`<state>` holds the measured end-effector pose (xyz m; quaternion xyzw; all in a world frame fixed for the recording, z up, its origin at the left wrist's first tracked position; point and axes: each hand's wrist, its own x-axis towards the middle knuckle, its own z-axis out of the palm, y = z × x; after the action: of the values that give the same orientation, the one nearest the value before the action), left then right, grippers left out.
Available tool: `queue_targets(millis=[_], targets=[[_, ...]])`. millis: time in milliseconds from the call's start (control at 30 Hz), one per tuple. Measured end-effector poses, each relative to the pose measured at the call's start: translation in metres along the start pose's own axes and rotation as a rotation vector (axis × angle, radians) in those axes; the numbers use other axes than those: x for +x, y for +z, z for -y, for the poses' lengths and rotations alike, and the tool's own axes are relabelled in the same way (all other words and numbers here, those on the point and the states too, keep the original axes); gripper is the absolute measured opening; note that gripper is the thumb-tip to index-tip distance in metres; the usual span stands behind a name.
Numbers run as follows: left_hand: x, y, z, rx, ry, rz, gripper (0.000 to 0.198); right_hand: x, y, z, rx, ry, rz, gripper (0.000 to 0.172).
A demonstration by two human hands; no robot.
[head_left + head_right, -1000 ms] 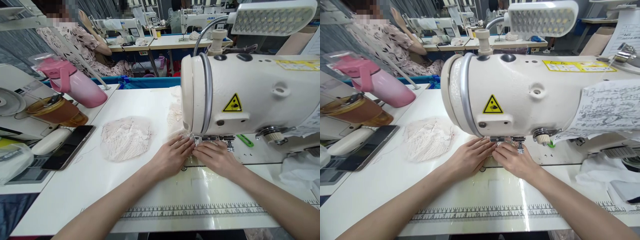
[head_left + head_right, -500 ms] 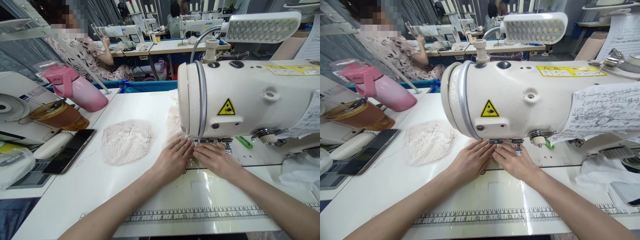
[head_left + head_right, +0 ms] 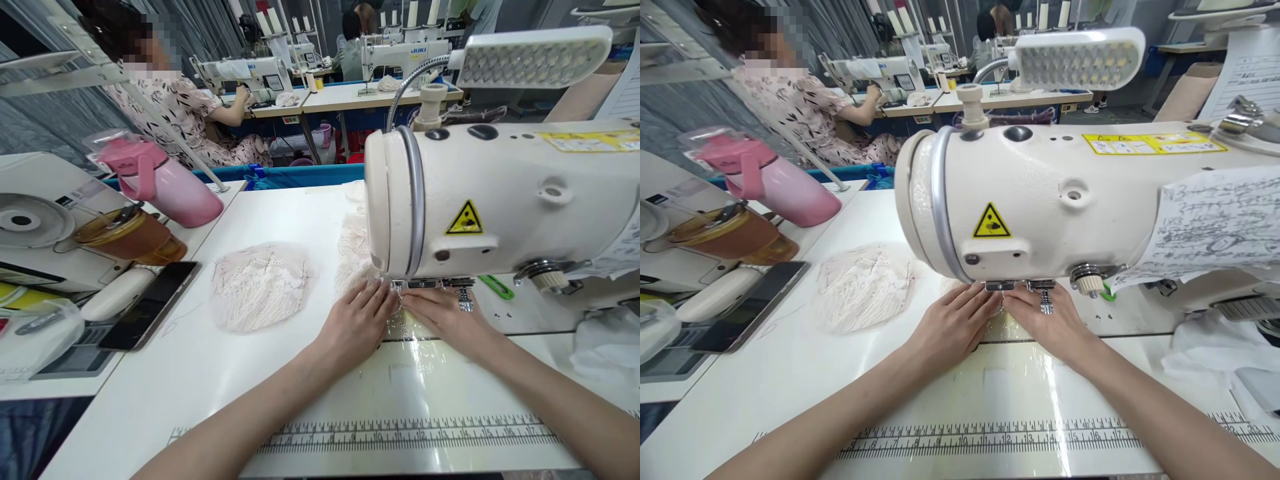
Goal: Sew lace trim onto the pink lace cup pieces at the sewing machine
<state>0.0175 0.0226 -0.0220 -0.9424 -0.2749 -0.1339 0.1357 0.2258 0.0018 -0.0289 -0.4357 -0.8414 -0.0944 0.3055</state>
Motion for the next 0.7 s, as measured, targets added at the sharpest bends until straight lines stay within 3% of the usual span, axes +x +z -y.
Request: queue_targets(millis=[133,567,700], targets=[[0.0,0.0,0.0,0.011,0.004,0.0,0.035,0.007,-0.009,0.002,0.065,0.0,-0.029,0.036],[0.002,0.004,0.001,-0.021,-0.046,-0.013,0.033,0.008,-0.013,-0.006,0.137,0.104,0.083,0.031],[0.003,0.005,0.001,-0.016,-0.056,0.0,0.034,0.006,-0.009,-0.009,0.238,0.182,0.057,0.029]])
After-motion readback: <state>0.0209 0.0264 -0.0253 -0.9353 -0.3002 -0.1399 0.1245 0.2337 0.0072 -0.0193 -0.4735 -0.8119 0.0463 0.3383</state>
